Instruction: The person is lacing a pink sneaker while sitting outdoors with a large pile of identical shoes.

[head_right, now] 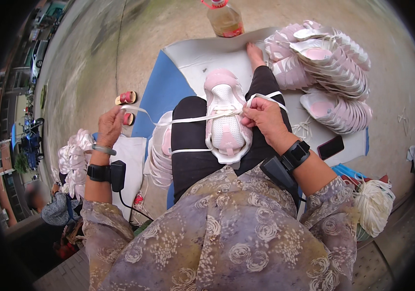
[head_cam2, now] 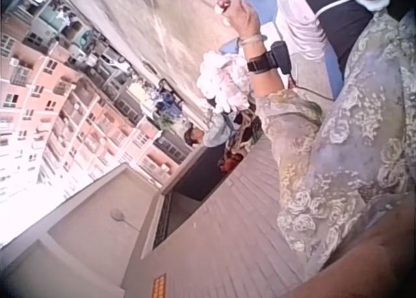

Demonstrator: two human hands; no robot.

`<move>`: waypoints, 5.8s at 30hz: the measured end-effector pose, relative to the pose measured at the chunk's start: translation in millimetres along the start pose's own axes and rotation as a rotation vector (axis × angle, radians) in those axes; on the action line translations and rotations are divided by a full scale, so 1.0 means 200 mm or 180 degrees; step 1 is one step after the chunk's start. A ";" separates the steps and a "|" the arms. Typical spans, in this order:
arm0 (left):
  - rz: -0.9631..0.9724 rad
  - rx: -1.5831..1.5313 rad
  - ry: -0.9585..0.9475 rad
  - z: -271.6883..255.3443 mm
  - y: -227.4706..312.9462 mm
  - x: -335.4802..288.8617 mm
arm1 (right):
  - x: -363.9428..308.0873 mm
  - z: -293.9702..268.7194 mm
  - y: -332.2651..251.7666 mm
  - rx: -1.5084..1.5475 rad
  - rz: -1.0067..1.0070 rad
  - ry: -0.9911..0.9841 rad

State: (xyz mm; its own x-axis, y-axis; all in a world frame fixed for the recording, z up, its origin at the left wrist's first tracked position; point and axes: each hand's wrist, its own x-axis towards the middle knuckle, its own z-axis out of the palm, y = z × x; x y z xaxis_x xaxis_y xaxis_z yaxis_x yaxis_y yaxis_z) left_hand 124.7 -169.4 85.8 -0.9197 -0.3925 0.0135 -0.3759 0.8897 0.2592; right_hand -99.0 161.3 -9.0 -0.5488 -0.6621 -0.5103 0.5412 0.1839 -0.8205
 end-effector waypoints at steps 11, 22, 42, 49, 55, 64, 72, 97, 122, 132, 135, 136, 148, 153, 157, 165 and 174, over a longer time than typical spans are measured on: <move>-0.2738 -0.4038 -0.1423 0.30 0.40 -0.16 | 0.01 0.02 0.04 -0.0142 -0.0249 0.0262; -0.2380 -0.5285 -0.0872 0.45 0.69 -0.04 | 0.03 0.09 0.05 -0.3024 -0.2489 0.0291; -0.1532 -0.5454 -0.0490 0.51 0.81 -0.02 | -0.12 0.21 -0.10 -0.0500 0.0516 -0.1553; -0.2141 -0.6000 -0.0591 0.51 0.79 -0.05 | -0.11 0.28 -0.05 -0.1715 -0.0993 -0.0844; -0.1821 -0.6188 -0.1188 0.56 0.78 -0.07 | -0.14 0.31 -0.08 -0.2188 -0.1158 -0.0702; -0.2234 -0.5476 -0.0564 0.57 0.72 0.00 | -0.08 0.24 -0.08 -0.4625 -0.3146 -0.0774; -0.2341 -0.5224 -0.0128 0.65 0.77 0.05 | -0.03 0.23 -0.06 -0.4128 -0.2620 -0.0441; -0.2172 -0.3586 -0.0409 0.69 0.76 0.12 | 0.01 0.20 -0.04 -0.3390 -0.2319 -0.0432; 0.0293 -0.1675 0.0353 0.63 0.78 -0.02 | 0.04 0.34 0.06 -0.4274 -0.2649 0.0089; 0.0089 -0.1662 0.0147 0.60 0.79 -0.01 | 0.04 0.33 0.08 -0.4213 -0.2496 0.0155; -0.0081 -0.2074 0.0019 0.58 0.79 -0.01 | 0.04 0.33 0.06 -0.4233 -0.2496 0.0170; -0.0030 -0.2165 0.0040 0.59 0.79 -0.01 | 0.04 0.32 0.07 -0.4230 -0.2503 0.0181; 0.0154 -0.2215 0.0269 0.67 0.74 -0.05 | 0.06 0.34 0.11 -0.4228 -0.2817 0.0083; -0.0316 -0.2137 0.0077 0.69 0.80 -0.01 | 0.06 0.28 0.09 -0.3898 -0.2730 0.0258; -0.0343 -0.2016 0.0408 0.71 0.80 0.00 | 0.01 0.23 0.07 -0.3753 -0.3099 0.0064; -0.0663 -0.2009 0.0136 0.66 0.82 -0.07 | -0.49 -0.64 0.06 -0.3603 -0.2370 0.0705; -0.1081 -0.2270 0.0018 0.64 0.79 -0.02 | -0.71 -0.98 0.28 -0.4086 -0.1217 0.1074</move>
State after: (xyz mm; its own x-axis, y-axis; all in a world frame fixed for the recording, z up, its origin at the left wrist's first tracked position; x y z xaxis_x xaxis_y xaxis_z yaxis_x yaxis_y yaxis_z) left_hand 54.9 2.0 3.8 -0.7663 -0.6187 -0.1729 -0.4706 0.3574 0.8067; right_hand -114.3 408.4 -33.1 -0.7547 -0.6502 -0.0878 -0.5364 0.6885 -0.4882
